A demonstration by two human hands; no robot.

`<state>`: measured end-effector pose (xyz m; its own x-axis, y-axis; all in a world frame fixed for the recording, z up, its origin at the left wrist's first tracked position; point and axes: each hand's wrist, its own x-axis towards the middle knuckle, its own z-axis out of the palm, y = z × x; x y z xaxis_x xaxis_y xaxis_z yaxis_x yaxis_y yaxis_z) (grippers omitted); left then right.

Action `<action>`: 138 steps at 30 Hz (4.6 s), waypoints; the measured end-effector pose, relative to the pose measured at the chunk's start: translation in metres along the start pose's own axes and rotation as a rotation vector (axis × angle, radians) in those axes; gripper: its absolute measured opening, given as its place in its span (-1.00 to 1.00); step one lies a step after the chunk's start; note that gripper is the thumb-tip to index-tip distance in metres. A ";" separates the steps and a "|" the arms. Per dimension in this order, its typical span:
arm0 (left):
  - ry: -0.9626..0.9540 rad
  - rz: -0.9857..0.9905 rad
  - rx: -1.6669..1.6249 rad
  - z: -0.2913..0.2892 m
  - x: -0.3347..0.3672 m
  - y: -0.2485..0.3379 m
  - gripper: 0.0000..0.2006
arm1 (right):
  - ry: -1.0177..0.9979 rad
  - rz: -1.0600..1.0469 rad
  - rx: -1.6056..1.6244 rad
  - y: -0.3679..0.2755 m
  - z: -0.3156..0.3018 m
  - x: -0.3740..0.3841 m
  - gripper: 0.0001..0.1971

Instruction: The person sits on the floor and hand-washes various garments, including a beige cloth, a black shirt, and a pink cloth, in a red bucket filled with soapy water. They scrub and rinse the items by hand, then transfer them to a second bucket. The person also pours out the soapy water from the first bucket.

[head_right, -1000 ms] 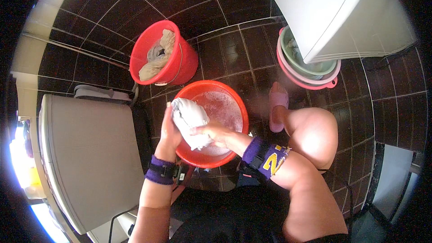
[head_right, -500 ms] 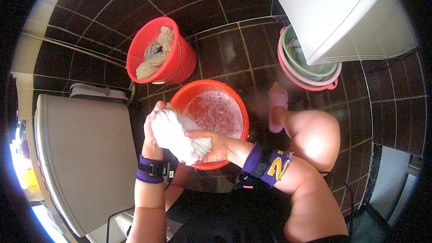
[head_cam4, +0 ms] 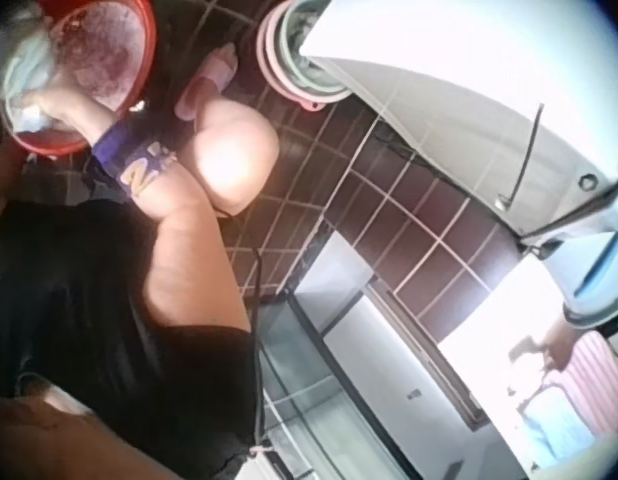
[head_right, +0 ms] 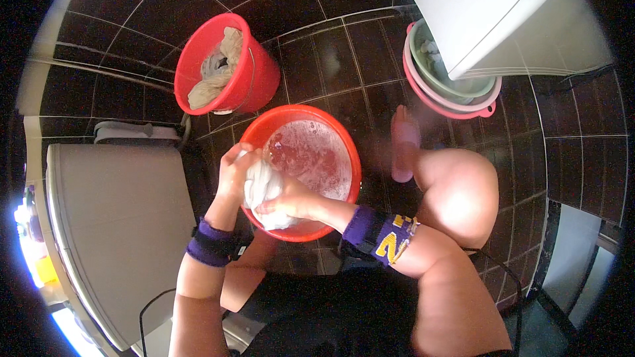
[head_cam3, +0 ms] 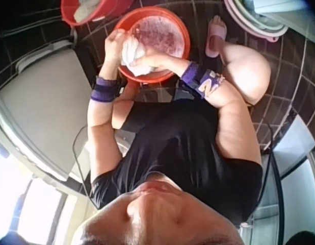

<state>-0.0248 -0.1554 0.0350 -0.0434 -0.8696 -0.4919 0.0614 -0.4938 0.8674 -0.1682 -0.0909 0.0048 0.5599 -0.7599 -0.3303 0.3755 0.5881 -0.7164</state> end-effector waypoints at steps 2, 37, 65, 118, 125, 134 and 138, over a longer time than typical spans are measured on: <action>0.067 0.108 0.238 0.006 0.004 -0.009 -0.94 | 0.063 -0.038 -0.029 0.005 -0.001 0.001 -0.34; 0.408 0.000 -0.380 -0.062 -0.008 -0.066 -0.53 | -0.013 0.127 0.364 0.003 -0.002 0.061 -0.53; 0.863 0.636 0.071 -0.214 -0.406 -0.060 -0.65 | -0.552 -0.178 -1.218 0.062 0.288 0.083 -0.42; 0.671 0.472 -0.188 -0.096 -0.171 -0.047 -0.17 | 0.216 -0.386 -0.602 0.001 0.061 -0.029 -0.36; 0.542 0.193 -0.252 -0.041 -0.062 -0.164 -0.20 | 0.532 -0.147 -0.644 0.033 -0.015 -0.031 -0.42; 0.486 -0.112 0.357 -0.035 -0.037 -0.211 -0.20 | 0.260 -0.141 -1.431 0.069 -0.039 -0.026 -0.35; 0.337 -0.178 0.675 -0.028 -0.047 -0.200 -0.20 | 0.208 0.184 -1.806 0.091 -0.027 -0.046 0.04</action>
<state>-0.0068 -0.0158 -0.1171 0.3167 -0.7866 -0.5301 -0.5442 -0.6084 0.5777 -0.1798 -0.0096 -0.0615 0.3541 -0.8284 -0.4340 -0.9181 -0.2195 -0.3301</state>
